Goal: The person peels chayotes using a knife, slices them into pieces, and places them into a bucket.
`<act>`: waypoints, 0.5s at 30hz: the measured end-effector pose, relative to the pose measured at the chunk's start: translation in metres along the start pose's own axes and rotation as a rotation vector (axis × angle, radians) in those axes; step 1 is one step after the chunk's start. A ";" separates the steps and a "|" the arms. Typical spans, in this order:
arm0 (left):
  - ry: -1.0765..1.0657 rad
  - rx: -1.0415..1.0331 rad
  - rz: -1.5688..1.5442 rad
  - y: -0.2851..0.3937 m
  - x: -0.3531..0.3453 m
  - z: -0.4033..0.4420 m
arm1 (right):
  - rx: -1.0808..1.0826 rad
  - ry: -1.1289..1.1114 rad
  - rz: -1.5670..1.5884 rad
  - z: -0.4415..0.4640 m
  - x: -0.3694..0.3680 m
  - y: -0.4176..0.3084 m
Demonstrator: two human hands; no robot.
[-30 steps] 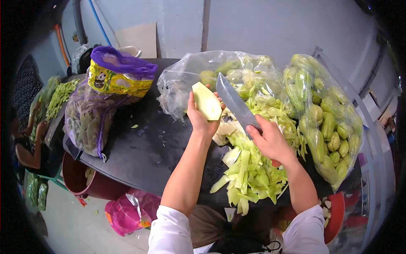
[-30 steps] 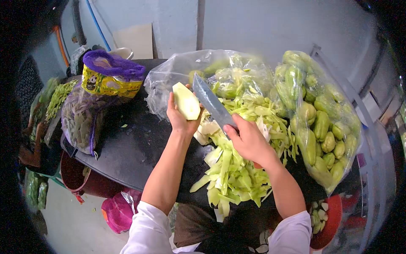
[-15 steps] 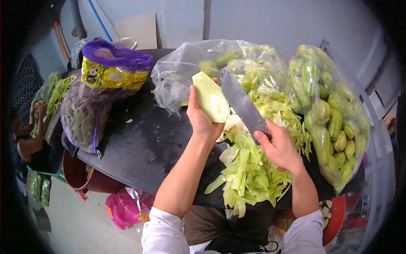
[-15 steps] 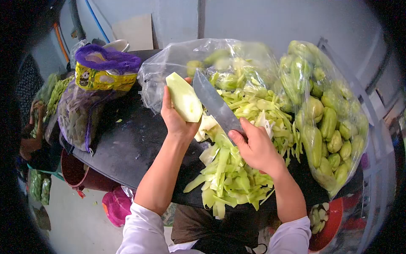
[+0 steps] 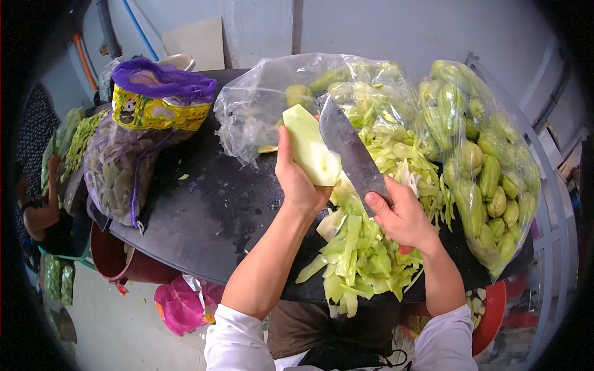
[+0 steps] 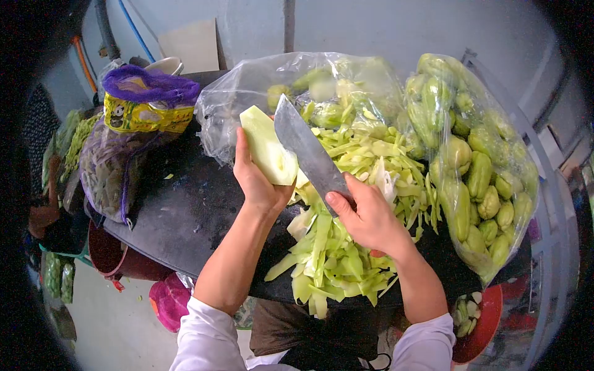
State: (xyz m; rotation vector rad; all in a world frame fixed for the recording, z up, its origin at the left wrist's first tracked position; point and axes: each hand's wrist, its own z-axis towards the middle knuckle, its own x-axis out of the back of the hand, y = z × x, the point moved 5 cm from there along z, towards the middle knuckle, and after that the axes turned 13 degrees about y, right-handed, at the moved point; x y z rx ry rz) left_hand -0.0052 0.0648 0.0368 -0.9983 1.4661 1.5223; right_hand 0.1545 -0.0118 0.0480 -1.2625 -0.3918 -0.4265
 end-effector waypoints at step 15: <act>-0.047 0.072 0.042 -0.021 -0.004 -0.017 | -0.011 0.039 0.163 0.004 -0.014 -0.004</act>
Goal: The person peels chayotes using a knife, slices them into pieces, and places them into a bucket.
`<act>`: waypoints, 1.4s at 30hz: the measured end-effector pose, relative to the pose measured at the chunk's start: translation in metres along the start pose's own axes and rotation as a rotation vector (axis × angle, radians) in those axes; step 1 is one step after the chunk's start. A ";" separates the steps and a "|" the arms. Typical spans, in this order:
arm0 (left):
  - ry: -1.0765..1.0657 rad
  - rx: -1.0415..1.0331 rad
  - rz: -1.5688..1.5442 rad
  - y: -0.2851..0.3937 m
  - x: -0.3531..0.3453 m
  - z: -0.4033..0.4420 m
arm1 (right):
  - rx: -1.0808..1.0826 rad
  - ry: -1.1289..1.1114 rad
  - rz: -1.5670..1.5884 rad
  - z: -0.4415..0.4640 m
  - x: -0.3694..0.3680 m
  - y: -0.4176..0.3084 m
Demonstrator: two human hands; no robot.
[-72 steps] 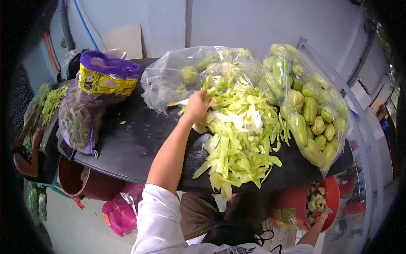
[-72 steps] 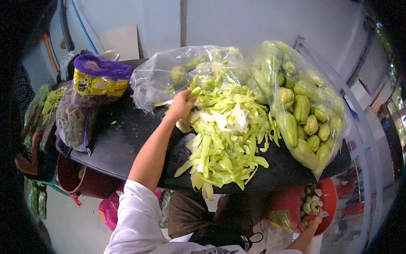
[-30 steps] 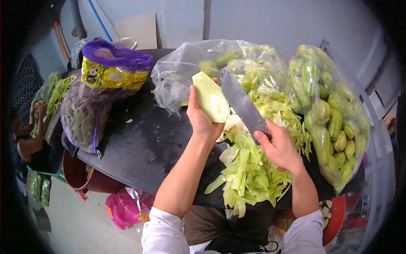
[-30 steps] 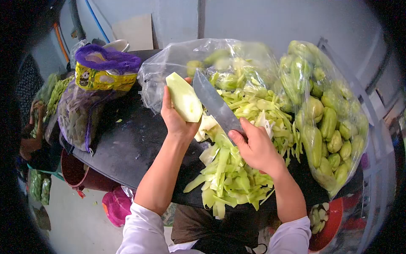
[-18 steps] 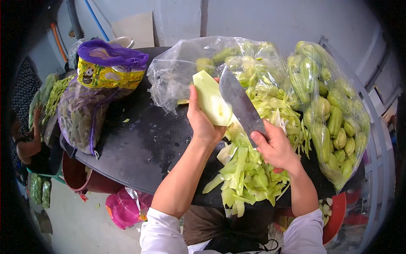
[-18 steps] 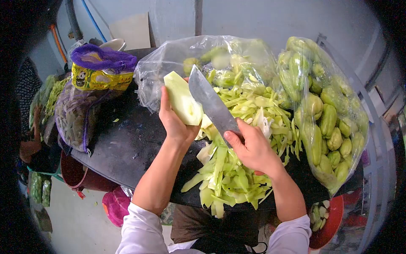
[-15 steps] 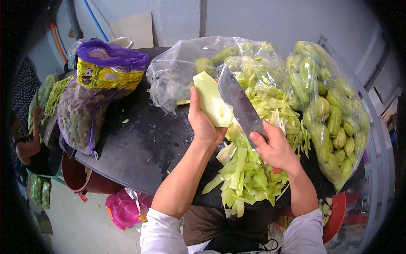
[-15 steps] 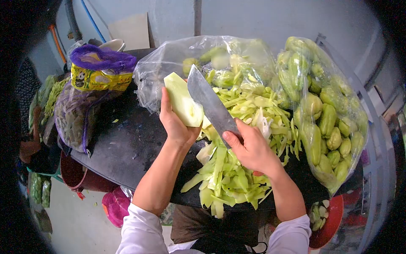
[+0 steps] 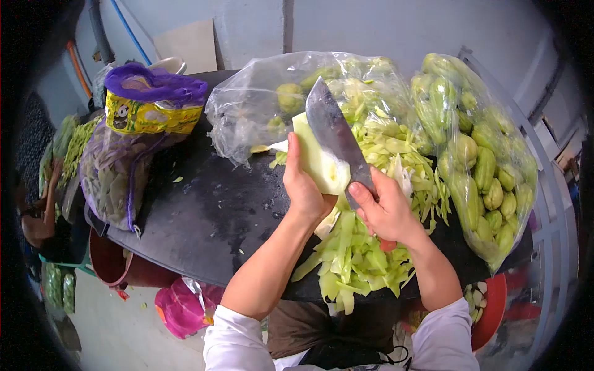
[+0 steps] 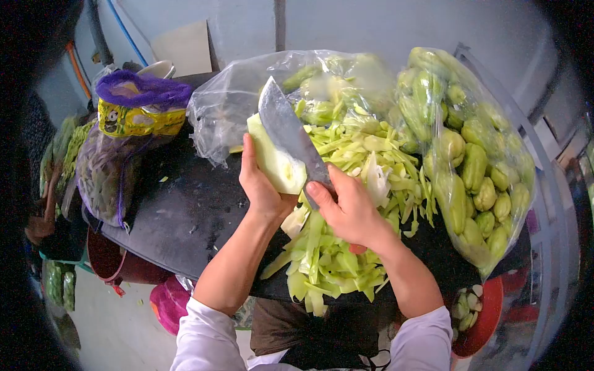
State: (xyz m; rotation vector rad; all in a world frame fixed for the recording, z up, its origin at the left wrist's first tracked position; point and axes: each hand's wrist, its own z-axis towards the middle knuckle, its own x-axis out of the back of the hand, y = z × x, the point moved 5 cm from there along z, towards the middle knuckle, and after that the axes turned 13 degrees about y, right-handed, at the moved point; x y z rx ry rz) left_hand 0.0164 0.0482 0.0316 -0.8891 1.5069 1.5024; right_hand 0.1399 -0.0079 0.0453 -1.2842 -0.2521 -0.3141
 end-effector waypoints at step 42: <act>0.177 -0.287 -0.004 0.020 0.028 0.027 | 0.441 0.269 -0.553 -0.005 0.006 -0.002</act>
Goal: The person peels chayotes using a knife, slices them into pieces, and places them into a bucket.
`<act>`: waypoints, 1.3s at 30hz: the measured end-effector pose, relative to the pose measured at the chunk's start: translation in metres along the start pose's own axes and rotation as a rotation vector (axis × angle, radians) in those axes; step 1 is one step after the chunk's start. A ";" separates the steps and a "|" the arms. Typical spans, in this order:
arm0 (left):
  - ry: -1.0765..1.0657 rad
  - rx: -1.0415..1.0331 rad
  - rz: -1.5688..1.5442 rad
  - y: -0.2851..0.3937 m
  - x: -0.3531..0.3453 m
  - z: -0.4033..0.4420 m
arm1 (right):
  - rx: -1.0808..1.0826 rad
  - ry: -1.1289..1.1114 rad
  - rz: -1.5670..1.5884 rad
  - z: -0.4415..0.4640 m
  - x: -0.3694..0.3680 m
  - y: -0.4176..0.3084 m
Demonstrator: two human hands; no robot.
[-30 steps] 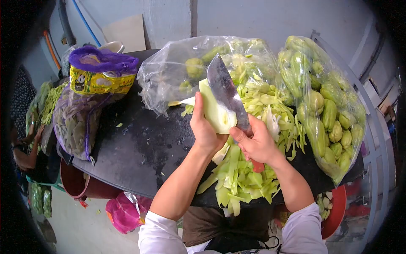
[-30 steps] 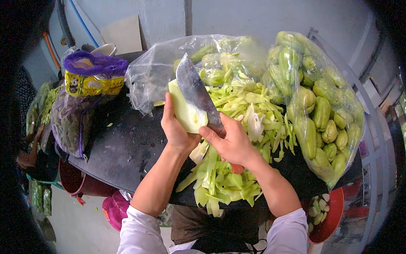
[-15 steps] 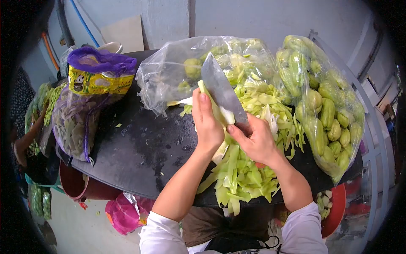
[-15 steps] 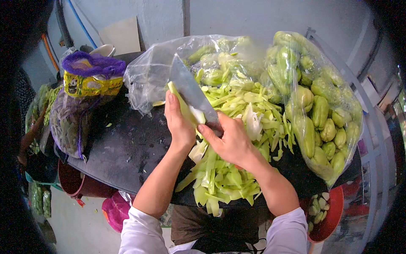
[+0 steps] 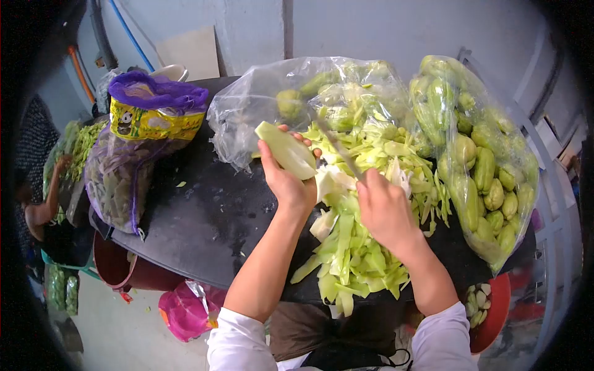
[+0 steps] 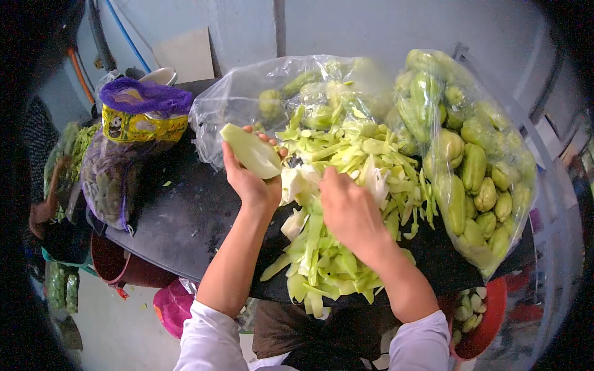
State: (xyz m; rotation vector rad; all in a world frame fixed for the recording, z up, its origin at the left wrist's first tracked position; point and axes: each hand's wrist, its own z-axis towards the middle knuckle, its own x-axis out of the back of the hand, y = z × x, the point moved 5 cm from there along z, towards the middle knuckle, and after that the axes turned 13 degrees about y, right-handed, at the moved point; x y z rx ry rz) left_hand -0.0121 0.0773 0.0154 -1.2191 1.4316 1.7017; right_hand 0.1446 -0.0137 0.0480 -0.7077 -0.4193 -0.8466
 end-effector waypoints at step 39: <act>0.026 -0.178 0.070 -0.003 -0.005 -0.023 | 0.239 -0.088 -0.335 -0.012 -0.030 -0.033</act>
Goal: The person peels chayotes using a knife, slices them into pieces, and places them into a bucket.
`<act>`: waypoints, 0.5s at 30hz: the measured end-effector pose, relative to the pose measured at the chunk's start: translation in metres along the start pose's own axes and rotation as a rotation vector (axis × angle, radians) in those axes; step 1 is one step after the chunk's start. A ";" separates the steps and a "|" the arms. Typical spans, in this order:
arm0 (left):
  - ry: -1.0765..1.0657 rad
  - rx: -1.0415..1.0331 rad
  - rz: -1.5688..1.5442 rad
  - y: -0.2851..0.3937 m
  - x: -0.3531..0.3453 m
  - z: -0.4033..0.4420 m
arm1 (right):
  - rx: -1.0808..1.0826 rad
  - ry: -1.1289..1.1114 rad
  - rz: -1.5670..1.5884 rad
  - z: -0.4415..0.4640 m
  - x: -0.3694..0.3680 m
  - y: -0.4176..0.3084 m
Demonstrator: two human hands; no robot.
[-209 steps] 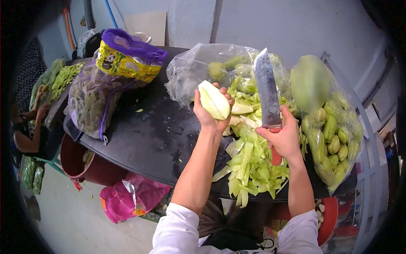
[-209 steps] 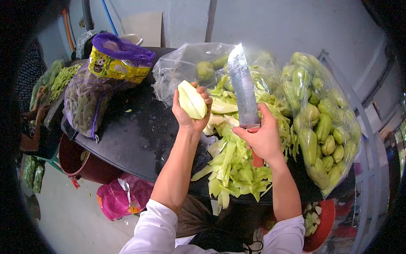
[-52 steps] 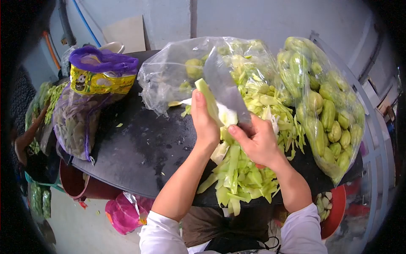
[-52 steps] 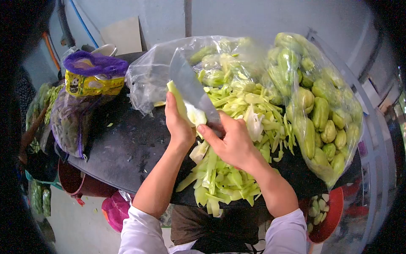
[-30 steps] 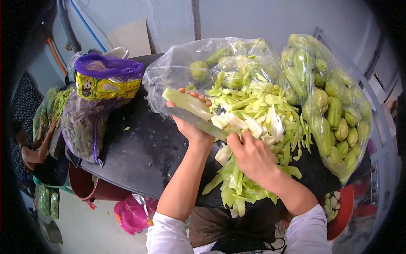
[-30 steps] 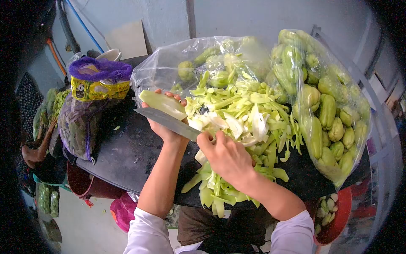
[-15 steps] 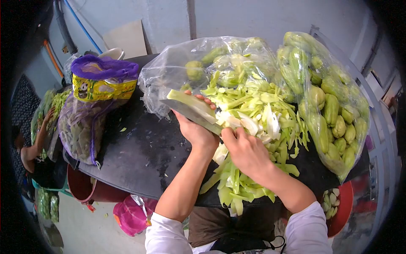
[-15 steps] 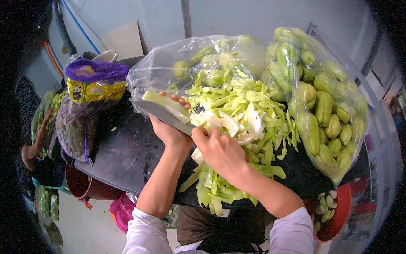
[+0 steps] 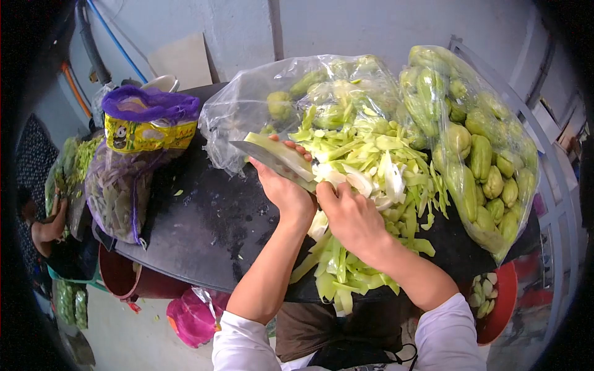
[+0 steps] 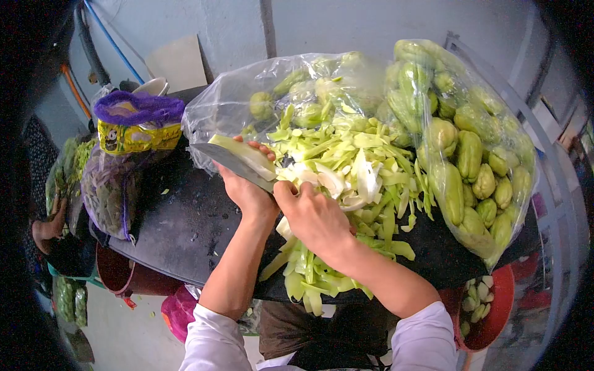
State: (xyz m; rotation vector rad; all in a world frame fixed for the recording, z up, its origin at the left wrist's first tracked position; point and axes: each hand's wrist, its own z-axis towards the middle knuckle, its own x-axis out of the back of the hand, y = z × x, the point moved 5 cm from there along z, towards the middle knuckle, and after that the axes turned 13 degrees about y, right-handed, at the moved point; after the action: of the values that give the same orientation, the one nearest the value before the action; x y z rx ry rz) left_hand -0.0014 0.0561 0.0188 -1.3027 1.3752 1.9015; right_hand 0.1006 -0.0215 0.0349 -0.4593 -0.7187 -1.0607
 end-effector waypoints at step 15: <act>-0.215 0.160 0.186 -0.006 -0.006 0.003 | -0.310 -0.180 0.619 0.012 0.020 0.053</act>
State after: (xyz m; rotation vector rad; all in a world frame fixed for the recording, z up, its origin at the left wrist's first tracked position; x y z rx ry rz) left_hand 0.0042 0.0624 0.0214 -0.8933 1.5422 1.9400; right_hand 0.1512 -0.0030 0.0570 -0.9827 -0.5138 -0.5452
